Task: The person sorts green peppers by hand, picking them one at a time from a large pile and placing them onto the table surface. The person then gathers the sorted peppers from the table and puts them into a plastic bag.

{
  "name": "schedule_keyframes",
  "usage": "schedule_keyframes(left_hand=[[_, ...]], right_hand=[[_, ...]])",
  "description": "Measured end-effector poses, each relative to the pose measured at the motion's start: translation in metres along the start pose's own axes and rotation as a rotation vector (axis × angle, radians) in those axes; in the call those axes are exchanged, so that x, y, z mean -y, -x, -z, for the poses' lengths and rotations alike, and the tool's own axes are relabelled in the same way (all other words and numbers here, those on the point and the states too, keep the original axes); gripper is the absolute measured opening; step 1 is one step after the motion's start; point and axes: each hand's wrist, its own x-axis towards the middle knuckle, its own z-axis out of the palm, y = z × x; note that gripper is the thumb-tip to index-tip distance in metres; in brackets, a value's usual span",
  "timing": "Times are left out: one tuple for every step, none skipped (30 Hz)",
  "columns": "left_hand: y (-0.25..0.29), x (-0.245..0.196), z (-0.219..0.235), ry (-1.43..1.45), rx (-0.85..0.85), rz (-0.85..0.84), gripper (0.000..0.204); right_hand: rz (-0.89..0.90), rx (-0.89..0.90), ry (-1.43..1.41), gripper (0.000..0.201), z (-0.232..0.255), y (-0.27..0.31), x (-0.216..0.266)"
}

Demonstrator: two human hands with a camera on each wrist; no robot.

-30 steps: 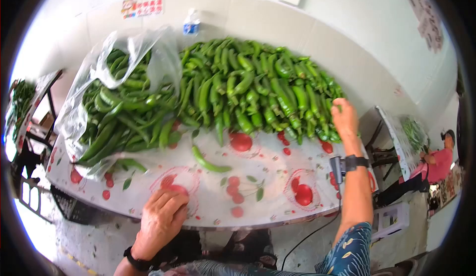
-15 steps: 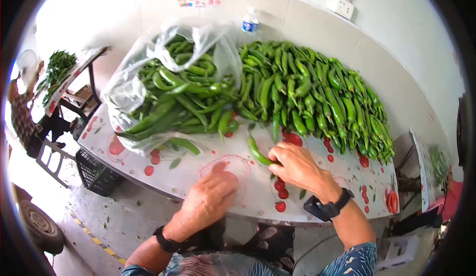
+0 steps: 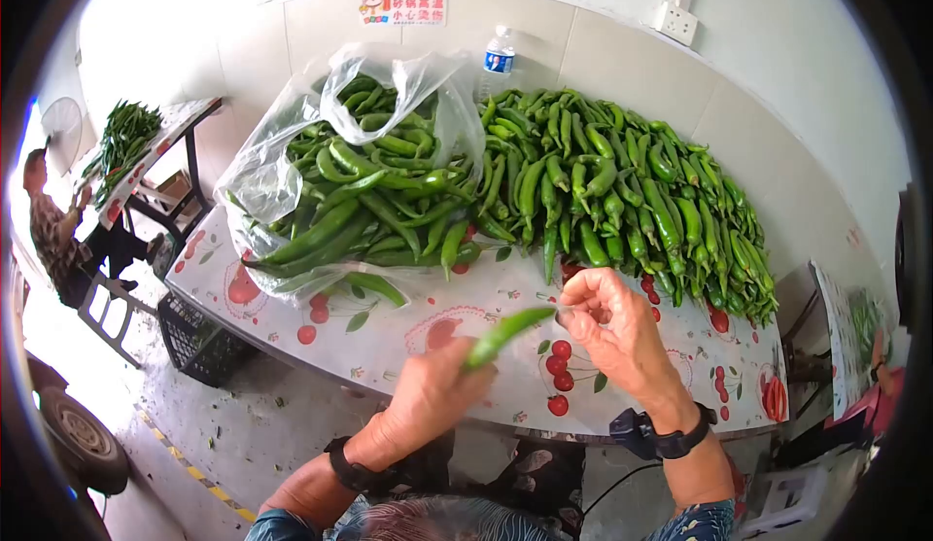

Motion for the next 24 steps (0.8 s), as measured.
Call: schedule_keyframes(left_hand=[[-0.004, 0.004, -0.001, 0.13, -0.03, 0.086, 0.014], [-0.009, 0.005, -0.002, 0.264, -0.049, 0.168, 0.012], [-0.013, 0.002, -0.002, 0.212, -0.061, 0.172, 0.013], [-0.017, 0.001, -0.005, 0.075, -0.09, 0.058, 0.015], [-0.018, 0.0, -0.012, -0.048, -0.122, -0.061, 0.017], [-0.016, -0.003, -0.02, 0.027, -0.096, -0.057, 0.023], [-0.016, -0.008, -0.023, 0.097, -0.079, -0.048, 0.03], [-0.02, -0.015, -0.021, -0.087, -0.067, -0.117, 0.033], [-0.022, -0.009, -0.025, -0.153, -0.091, -0.226, 0.036], [-0.019, -0.004, -0.024, -0.212, -0.019, -0.17, 0.04], [-0.018, -0.001, -0.024, -0.274, 0.047, -0.112, 0.043], [-0.02, -0.004, -0.026, -0.236, 0.041, -0.124, 0.045], [-0.021, -0.007, -0.028, -0.198, 0.034, -0.134, 0.046], [-0.022, -0.01, -0.03, -0.16, 0.03, -0.144, 0.048], [-0.022, -0.008, -0.032, -0.16, 0.051, -0.145, 0.049], [-0.022, -0.006, -0.034, -0.157, 0.065, -0.148, 0.05], [-0.024, -0.003, -0.037, -0.154, 0.076, -0.152, 0.052], [-0.025, -0.003, -0.039, -0.101, 0.048, -0.184, 0.053], [-0.025, -0.004, -0.04, -0.078, 0.06, -0.147, 0.053], [-0.024, -0.007, -0.041, -0.056, 0.074, -0.111, 0.053], [-0.024, -0.011, -0.042, -0.034, 0.085, -0.077, 0.053], [-0.023, -0.022, -0.038, -0.001, 0.127, 0.025, 0.051], [-0.021, -0.026, -0.031, -0.017, 0.135, -0.03, 0.051], [-0.017, -0.025, -0.024, -0.033, 0.143, -0.085, 0.05]], right_hand=[[-0.089, 0.099, -0.059, 0.022, 0.0, 0.002, 0.0], [-0.181, 0.188, -0.114, 0.021, -0.001, 0.005, 0.003], [-0.285, 0.263, -0.17, 0.021, -0.004, 0.009, 0.008], [-0.145, 0.214, -0.129, 0.023, -0.015, 0.013, 0.01], [-0.014, 0.168, -0.076, 0.025, -0.03, 0.017, 0.009], [0.041, 0.092, -0.047, 0.026, -0.044, 0.02, 0.007], [0.103, 0.027, -0.016, 0.027, -0.053, 0.022, 0.004], [0.017, 0.022, -0.108, 0.024, -0.055, 0.022, -0.001], [-0.066, 0.02, -0.211, 0.02, -0.054, 0.022, -0.005], [-0.118, 0.059, -0.176, 0.022, -0.047, 0.023, -0.003], [-0.077, 0.052, -0.128, 0.024, -0.046, 0.027, -0.005], [-0.031, 0.047, -0.078, 0.026, -0.048, 0.03, -0.007], [0.014, 0.043, -0.029, 0.028, -0.048, 0.033, -0.009], [-0.081, 0.056, -0.046, 0.028, -0.047, 0.033, -0.012], [-0.086, 0.023, -0.082, 0.028, -0.046, 0.034, -0.013], [-0.085, -0.007, -0.113, 0.027, -0.044, 0.035, -0.015], [-0.08, -0.035, -0.143, 0.027, -0.043, 0.034, -0.015], [-0.084, -0.021, -0.095, 0.026, -0.042, 0.034, -0.01], [-0.128, -0.008, -0.128, 0.025, -0.042, 0.034, -0.008], [-0.172, 0.003, -0.163, 0.024, -0.041, 0.032, -0.007], [-0.213, 0.013, -0.196, 0.024, -0.037, 0.03, -0.006], [-0.161, -0.049, -0.265, 0.022, -0.03, 0.029, -0.004], [-0.052, -0.136, -0.173, 0.021, -0.019, 0.027, -0.01], [-0.147, -0.153, -0.144, 0.019, 0.005, 0.024, -0.007]])
